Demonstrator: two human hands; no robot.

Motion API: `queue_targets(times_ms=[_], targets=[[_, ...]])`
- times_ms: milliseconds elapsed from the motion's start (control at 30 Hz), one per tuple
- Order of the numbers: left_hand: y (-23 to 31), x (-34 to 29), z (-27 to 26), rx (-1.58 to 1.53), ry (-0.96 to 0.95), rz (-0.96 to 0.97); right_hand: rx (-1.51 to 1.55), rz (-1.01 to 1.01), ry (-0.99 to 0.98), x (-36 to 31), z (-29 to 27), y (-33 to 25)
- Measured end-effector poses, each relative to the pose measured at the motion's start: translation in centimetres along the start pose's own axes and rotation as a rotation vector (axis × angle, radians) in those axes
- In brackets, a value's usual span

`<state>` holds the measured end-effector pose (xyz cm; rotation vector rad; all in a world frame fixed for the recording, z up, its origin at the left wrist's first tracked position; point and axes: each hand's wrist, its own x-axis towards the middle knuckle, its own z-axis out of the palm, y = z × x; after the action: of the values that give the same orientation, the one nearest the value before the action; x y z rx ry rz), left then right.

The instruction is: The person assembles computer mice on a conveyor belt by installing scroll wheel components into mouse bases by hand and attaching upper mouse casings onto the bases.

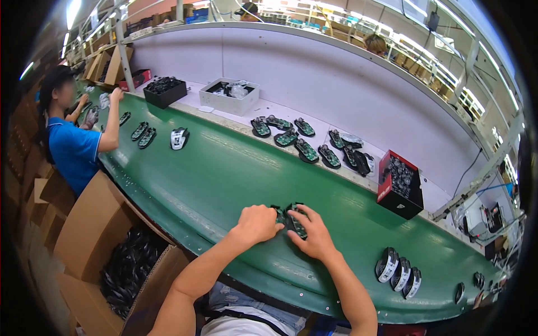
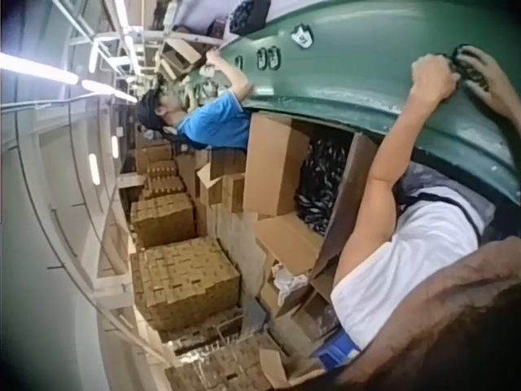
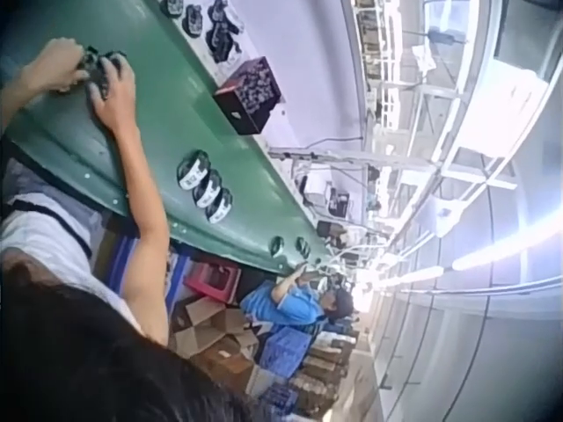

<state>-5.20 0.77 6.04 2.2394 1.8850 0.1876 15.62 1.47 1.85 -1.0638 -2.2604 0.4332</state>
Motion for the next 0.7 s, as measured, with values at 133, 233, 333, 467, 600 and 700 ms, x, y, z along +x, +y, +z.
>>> queue_targets(times_ms=[133,233,333,467,600,700], targets=[[-1.3,-1.7,-0.3,-0.038,-0.004,0.062,-0.217,-0.055,-0.009,-2.7,-1.0,0.4],[-1.5,-3.1,0.9,-0.047,-0.044,0.235,-0.219,0.09,-0.076,-5.0,-2.9,-1.2],[-1.4,-3.1,2.3,-0.095,0.028,0.186,-0.181,0.112,-0.068,-6.3,-3.3,-2.5],[0.8,-2.9,3.3,-0.072,0.065,0.199,-0.22,0.131,-0.046,-7.1,-2.9,-2.0],[2.2,-2.5,3.9,-0.105,0.082,0.294,-0.249,0.173,0.028,-6.5,-2.1,-2.2],[2.2,-2.1,3.8,-0.113,0.082,0.332,-0.28,0.204,0.094,-6.3,-1.8,-2.3]])
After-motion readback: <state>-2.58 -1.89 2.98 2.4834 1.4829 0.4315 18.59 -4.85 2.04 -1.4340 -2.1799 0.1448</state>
